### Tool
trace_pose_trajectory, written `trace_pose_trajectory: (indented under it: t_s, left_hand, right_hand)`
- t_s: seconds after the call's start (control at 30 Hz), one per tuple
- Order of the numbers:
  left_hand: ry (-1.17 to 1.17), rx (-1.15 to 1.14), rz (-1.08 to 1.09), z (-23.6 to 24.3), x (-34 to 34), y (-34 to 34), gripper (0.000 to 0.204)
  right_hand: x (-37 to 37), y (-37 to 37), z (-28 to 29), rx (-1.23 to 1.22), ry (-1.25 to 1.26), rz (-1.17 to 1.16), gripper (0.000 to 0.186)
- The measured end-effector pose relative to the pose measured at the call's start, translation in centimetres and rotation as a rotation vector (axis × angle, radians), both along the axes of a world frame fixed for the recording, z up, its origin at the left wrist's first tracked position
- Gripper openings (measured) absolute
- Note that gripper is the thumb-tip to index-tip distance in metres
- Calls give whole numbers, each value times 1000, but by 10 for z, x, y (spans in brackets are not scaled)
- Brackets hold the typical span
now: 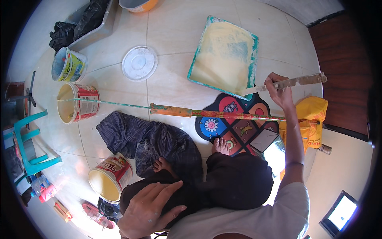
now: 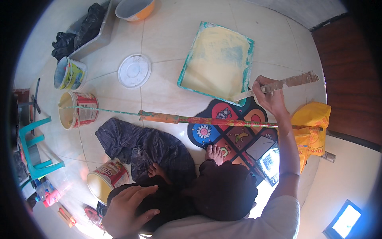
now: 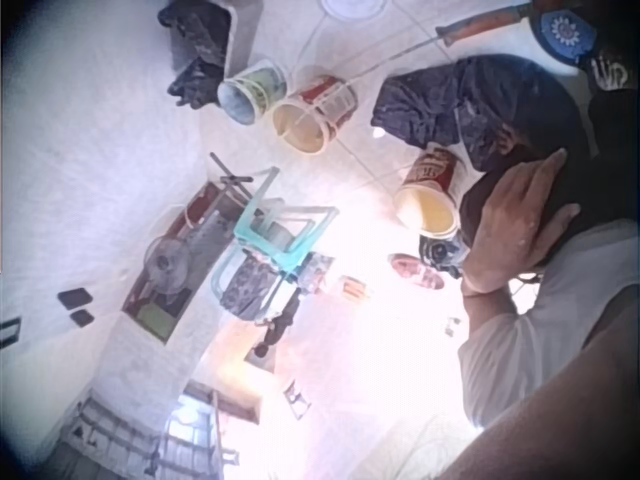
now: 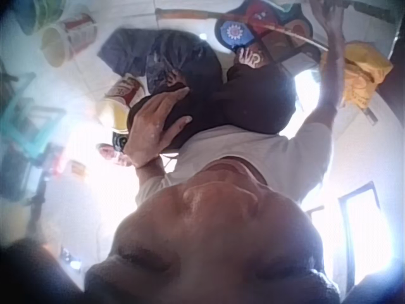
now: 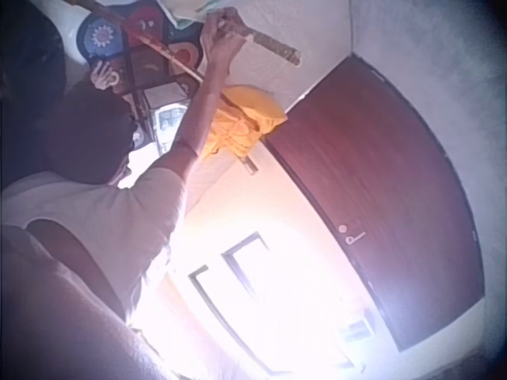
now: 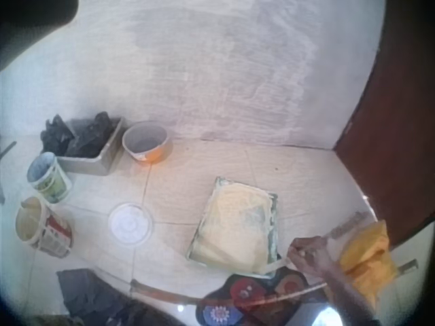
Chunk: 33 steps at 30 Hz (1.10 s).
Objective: The person sits on the floor and loads a paint roller with light-colored paint from a tray. They then stand up and apply the paint to a wall using the roller on an extension pole.
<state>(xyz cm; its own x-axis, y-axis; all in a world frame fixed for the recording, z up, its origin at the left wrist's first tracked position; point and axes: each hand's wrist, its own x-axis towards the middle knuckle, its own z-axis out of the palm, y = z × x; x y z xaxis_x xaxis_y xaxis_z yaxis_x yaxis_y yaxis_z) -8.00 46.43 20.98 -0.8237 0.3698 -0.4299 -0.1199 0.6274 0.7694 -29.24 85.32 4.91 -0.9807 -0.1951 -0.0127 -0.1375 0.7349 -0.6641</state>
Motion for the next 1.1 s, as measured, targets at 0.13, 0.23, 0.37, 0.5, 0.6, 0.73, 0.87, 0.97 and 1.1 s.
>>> trace_pose_trajectory:
  t_s: [0.13, 0.23, 0.37, 0.5, 0.6, 0.73, 0.87, 0.97, 1.1]
  left_hand:
    - [2, -4, -12, 0, -1, 2, 50]
    - [3, -16, -16, 2, -1, 3, 51]
    - [11, -30, -11, 3, -1, 3, 51]
    - [33, -39, -22, 1, -2, 2, 50]
    - [109, -49, -58, -9, -5, 0, 52]
    - [23, -49, -17, -1, -5, 2, 49]
    - [-10, -42, -10, 2, -6, 2, 47]
    - [-2, -40, -20, 0, -7, 3, 47]
    - [-13, -48, 1, 2, -4, 1, 47]
  right_hand:
    - [0, -14, -13, -145, -28, -69, 19]
    - [-5, -36, -28, -312, 5, -47, 19]
    - [0, -51, -46, -434, -85, -171, 20]
    - [7, -49, -74, -534, -37, -274, 22]
    - [16, -24, -88, -541, 53, -316, 23]
    - [31, -3, -83, -497, 80, -378, 27]
    - [40, -19, -80, -580, 56, -366, 26]
    - [39, -32, -86, -594, -20, -328, 25]
    - [42, -21, -88, -510, -102, -253, 27]
